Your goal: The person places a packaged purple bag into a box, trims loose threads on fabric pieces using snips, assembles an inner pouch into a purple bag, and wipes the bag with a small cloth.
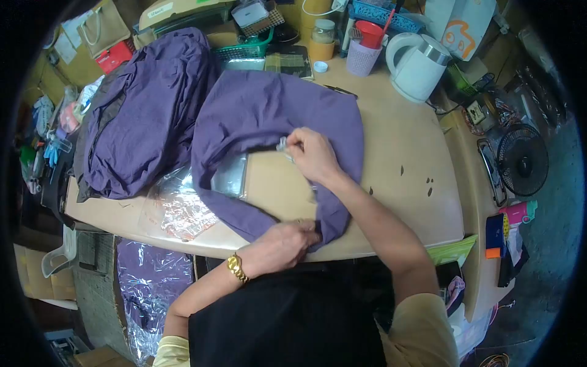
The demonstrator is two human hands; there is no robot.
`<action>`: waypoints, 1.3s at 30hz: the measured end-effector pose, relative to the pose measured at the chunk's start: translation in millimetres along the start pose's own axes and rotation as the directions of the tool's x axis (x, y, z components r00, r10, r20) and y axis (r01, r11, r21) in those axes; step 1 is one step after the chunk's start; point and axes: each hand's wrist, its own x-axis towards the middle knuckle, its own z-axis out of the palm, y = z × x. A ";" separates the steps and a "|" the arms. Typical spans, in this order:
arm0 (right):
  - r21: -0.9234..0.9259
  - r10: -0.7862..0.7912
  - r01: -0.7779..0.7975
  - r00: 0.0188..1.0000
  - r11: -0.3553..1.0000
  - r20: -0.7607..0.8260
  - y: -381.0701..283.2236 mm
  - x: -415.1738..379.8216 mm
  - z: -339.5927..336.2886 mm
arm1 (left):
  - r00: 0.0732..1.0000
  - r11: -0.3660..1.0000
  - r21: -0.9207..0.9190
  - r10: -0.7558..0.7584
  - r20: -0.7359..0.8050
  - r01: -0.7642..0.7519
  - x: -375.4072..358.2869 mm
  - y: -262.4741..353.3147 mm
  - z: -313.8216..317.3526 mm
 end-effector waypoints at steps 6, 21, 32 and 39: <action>0.696 0.375 -0.297 0.926 0.654 0.043 4.2 18.2 40.3 | 0.975 0.870 -0.445 -0.157 0.159 0.212 2.1 -6.2 -35.9; 0.728 0.408 -0.290 0.913 0.621 0.015 -3.0 -0.6 -28.4 | 0.822 0.868 0.139 -0.384 -0.420 0.476 17.4 -43.5 5.7; -0.073 -0.161 0.175 0.974 0.982 0.158 -26.7 -80.1 -27.9 | 0.832 0.868 0.132 -0.401 -0.383 0.479 16.7 -44.1 6.1; -0.057 -0.250 0.254 0.965 0.965 0.075 -30.5 -71.3 -14.7 | 0.826 0.864 0.131 -0.406 -0.391 0.486 14.5 -48.9 8.2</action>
